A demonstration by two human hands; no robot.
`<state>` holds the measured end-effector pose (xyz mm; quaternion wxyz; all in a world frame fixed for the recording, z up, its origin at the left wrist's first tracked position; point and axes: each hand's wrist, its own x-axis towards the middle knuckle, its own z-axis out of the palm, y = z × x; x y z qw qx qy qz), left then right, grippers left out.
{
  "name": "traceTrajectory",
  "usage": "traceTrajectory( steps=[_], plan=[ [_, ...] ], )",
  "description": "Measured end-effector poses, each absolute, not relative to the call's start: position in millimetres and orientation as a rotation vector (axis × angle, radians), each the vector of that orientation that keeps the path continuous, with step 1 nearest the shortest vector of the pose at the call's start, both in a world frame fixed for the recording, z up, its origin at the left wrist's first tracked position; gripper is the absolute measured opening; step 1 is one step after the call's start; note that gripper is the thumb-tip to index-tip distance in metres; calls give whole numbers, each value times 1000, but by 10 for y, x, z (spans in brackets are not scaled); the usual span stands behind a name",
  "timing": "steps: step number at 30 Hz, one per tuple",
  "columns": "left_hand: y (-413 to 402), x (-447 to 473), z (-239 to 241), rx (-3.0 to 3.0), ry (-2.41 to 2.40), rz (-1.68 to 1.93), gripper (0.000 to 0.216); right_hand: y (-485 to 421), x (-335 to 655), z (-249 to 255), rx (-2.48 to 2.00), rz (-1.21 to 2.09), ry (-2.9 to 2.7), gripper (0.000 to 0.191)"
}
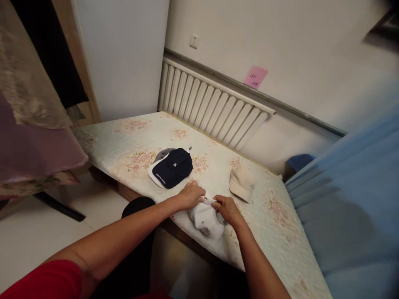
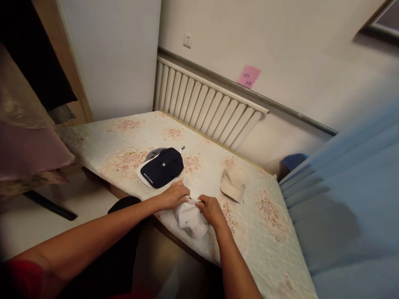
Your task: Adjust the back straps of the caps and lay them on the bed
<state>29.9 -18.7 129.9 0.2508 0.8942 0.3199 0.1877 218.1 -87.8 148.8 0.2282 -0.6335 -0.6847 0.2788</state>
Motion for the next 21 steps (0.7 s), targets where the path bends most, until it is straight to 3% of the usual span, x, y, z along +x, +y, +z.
traceTrajectory(
  steps=[5, 7, 12, 15, 19, 21],
  plan=[
    [-347, 456, 1457, 2601, 839, 877, 12, -938, 2336, 1873, -1648, 308, -2041, 14],
    [-431, 527, 1373, 2567, 828, 822, 14, -1034, 2398, 1843, -1653, 206, -2129, 14],
    [-559, 711, 976, 2252, 765, 545, 12, -1243, 2515, 1432, -1815, 308, -2143, 15],
    [-570, 790, 868, 2195, 735, 534, 11, -1374, 2505, 1254, -1799, 154, -2083, 17],
    [-554, 836, 933, 2164, 756, 510, 12, -1580, 2356, 1130, -1717, -179, -1739, 18],
    [-555, 837, 994, 2143, 755, 493, 13, -1648, 2243, 1041, -1720, -116, -1468, 10]
  ],
)
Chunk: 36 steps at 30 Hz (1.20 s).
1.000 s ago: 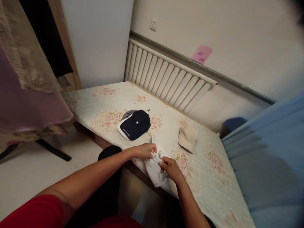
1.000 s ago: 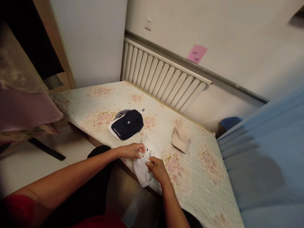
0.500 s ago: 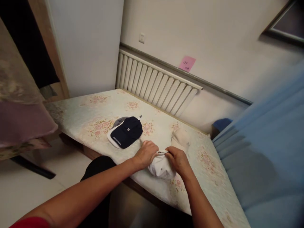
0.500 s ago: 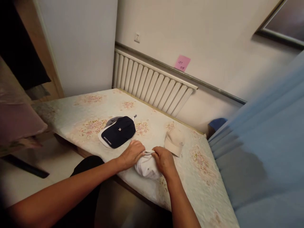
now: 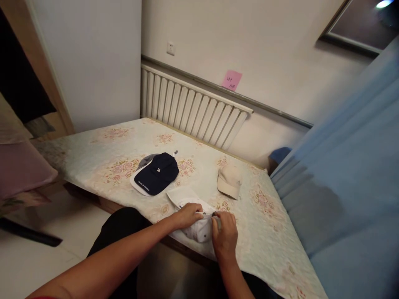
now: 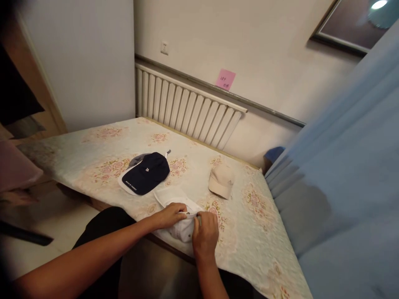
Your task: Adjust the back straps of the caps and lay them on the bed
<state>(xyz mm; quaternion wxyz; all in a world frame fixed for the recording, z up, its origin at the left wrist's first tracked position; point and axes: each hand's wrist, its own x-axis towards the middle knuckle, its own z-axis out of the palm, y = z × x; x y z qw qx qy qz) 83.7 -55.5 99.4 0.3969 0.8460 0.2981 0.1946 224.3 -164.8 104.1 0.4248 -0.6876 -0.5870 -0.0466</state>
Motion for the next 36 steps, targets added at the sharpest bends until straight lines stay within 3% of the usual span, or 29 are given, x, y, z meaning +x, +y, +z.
traceTrajectory(
  steps=[5, 7, 17, 26, 36],
  plan=[
    [-613, 816, 1079, 2104, 749, 452, 13, -1633, 2026, 742, -1614, 740, -771, 19],
    [-651, 812, 1076, 2085, 741, 438, 12, -1608, 1991, 656, -1460, 906, -589, 22],
    [-799, 802, 969, 1955, 701, 363, 9, -1696, 1950, 644, -1067, 1161, -266, 33],
    [-750, 776, 999, 1099, 445, 231, 22, -1761, 1981, 666, -972, 1202, -348, 29],
    [-697, 846, 886, 823, 456, 233, 10, -1850, 2044, 732, -1026, 1307, -439, 36]
  ],
)
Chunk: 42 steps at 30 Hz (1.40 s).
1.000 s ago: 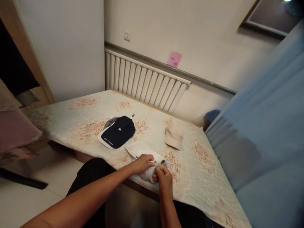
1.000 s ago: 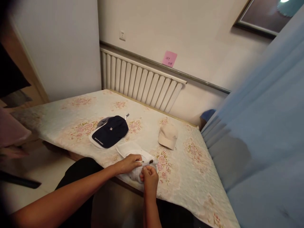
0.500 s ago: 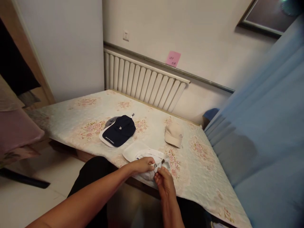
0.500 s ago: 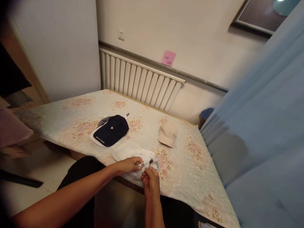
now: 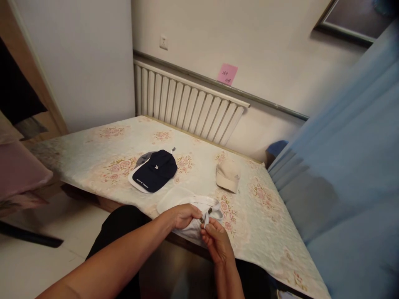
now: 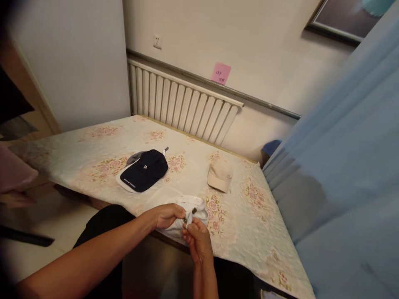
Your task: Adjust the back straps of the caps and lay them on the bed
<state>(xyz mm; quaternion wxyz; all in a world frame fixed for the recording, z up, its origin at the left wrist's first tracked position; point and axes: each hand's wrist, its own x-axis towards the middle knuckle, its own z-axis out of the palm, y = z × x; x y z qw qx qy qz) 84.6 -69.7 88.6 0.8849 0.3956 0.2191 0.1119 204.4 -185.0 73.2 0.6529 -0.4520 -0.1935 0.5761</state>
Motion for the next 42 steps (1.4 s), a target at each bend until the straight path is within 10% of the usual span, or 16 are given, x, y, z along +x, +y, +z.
traceTrajectory(
  steps=[42],
  plan=[
    [-832, 978, 828, 721, 625, 390, 8, -1754, 1850, 648, -1587, 465, -696, 22]
  ],
)
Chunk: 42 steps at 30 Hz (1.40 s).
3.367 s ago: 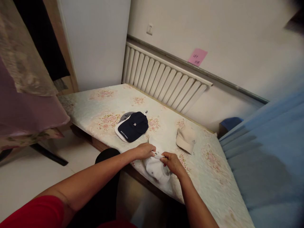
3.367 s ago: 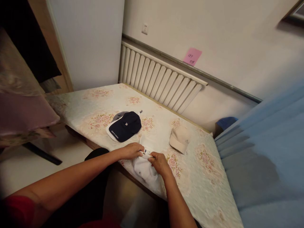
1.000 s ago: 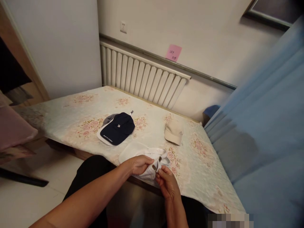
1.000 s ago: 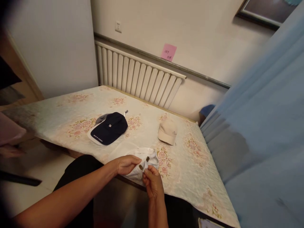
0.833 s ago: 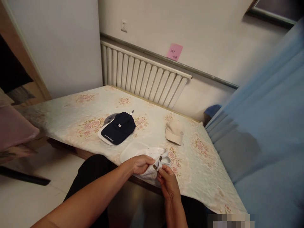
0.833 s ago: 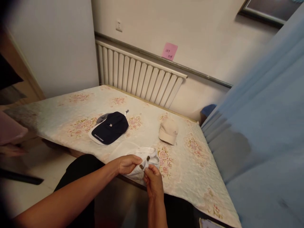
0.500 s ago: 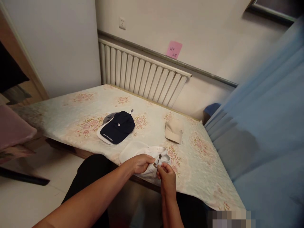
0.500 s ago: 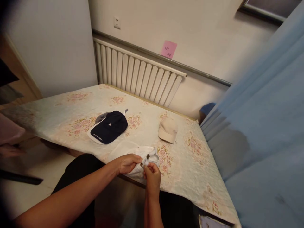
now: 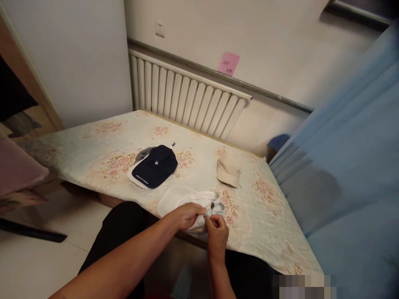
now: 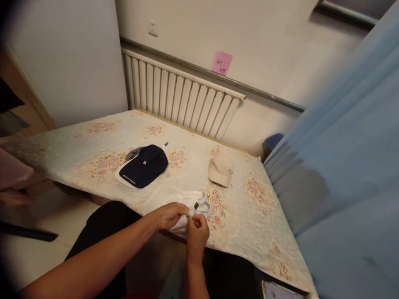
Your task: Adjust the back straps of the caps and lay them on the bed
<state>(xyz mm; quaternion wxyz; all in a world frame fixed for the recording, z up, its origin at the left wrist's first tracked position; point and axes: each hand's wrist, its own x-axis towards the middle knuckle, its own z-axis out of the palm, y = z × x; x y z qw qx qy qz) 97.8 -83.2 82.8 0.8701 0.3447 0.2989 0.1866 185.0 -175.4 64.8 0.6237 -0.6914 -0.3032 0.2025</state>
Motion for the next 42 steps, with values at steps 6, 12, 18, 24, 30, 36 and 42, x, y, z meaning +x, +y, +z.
traceTrajectory(
  steps=[6, 12, 18, 24, 30, 36, 42],
  plan=[
    [-852, 977, 854, 705, 642, 384, 6, -1769, 1897, 655, -1603, 536, -771, 21],
    [-855, 938, 816, 684, 623, 388, 10, -1769, 1864, 696, -1623, 561, -750, 22],
    [-845, 930, 744, 681, 563, 358, 14, -1766, 1873, 696, -1563, 672, -701, 22],
    [-852, 927, 740, 689, 550, 360, 15, -1739, 1923, 513, -1371, 841, -512, 24],
    [-847, 930, 728, 662, 580, 347, 14, -1726, 1976, 477, -1428, 817, -605, 24],
    [-839, 907, 736, 663, 531, 315, 19, -1741, 2037, 510, -1426, 891, -625, 25],
    [-821, 896, 723, 700, 490, 289, 20, -1711, 2051, 472, -1463, 888, -644, 24]
  ],
)
